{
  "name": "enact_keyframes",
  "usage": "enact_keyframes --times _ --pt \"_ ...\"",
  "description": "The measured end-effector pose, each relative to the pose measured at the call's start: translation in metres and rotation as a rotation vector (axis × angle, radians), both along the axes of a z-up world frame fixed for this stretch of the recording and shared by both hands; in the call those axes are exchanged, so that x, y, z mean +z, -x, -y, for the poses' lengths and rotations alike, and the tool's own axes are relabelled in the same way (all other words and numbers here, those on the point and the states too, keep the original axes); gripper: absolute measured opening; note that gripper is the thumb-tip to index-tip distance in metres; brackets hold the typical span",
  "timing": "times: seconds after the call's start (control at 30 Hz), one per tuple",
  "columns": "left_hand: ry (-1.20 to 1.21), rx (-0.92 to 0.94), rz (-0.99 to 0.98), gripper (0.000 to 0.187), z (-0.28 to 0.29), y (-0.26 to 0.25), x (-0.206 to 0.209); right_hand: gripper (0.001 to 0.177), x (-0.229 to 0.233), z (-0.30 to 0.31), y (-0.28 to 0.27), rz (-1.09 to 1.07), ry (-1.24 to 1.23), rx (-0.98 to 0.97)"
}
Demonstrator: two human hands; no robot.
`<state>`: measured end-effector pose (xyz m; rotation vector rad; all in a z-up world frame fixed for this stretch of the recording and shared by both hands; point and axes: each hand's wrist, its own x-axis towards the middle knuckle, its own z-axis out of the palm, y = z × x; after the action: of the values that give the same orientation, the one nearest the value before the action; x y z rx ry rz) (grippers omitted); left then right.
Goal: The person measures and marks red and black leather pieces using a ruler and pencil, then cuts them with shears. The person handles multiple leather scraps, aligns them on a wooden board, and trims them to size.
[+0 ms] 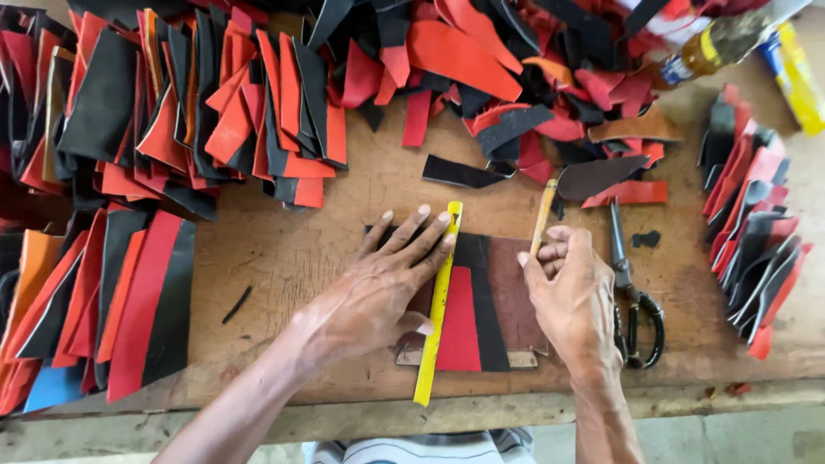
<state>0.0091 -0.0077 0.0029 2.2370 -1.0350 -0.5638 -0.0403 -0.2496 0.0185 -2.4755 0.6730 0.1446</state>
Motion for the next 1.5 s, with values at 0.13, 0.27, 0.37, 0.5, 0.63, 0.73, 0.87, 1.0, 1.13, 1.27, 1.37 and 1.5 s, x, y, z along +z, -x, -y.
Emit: enact_keyframes --times 0.13,0.27,0.37,0.5,0.63,0.73,0.87,1.0,1.13,1.27,1.37,1.5 --pt "0.009 -0.01 0.012 0.112 -0.001 -0.002 -0.002 0.043 -0.008 0.023 -0.003 0.069 -0.129 0.028" --pt "0.02 0.003 0.021 0.112 -0.001 0.003 -0.006 0.027 -0.016 0.031 -0.001 0.142 -0.687 0.019" --pt "0.03 0.007 0.021 0.113 -0.001 0.001 -0.007 0.015 -0.027 0.015 0.004 0.181 -0.669 0.167" --pt "0.009 0.005 -0.007 0.112 -0.002 0.001 -0.006 0.017 -0.036 -0.009 0.004 0.235 -0.642 0.213" --pt "0.009 0.014 -0.001 0.114 -0.001 0.0 -0.004 0.018 -0.035 -0.018 -0.001 0.249 -0.69 0.208" --pt "0.016 0.013 0.001 0.112 0.0 0.0 -0.004 0.016 -0.034 -0.019 -0.001 0.262 -0.602 0.262" --pt "0.01 0.014 -0.012 0.115 -0.001 0.0 -0.004 0.017 -0.036 -0.022 -0.002 0.301 -0.604 0.245" --pt "0.013 0.014 0.0 0.116 -0.001 0.0 -0.004 0.018 -0.039 -0.025 -0.008 0.347 -0.609 0.217" --pt "0.013 0.017 -0.012 0.116 0.0 0.0 -0.004 0.016 -0.037 -0.025 -0.019 0.385 -0.591 0.237" --pt "0.018 0.022 -0.024 0.116 0.0 0.0 -0.004 0.016 -0.036 -0.026 -0.023 0.384 -0.593 0.22" --pt "0.008 0.018 -0.023 0.116 -0.001 0.0 -0.004 0.017 -0.035 -0.026 -0.018 0.343 -0.582 0.238" --pt "-0.002 0.016 -0.024 0.116 -0.001 0.0 -0.004 0.019 -0.032 -0.026 -0.013 0.298 -0.565 0.246"
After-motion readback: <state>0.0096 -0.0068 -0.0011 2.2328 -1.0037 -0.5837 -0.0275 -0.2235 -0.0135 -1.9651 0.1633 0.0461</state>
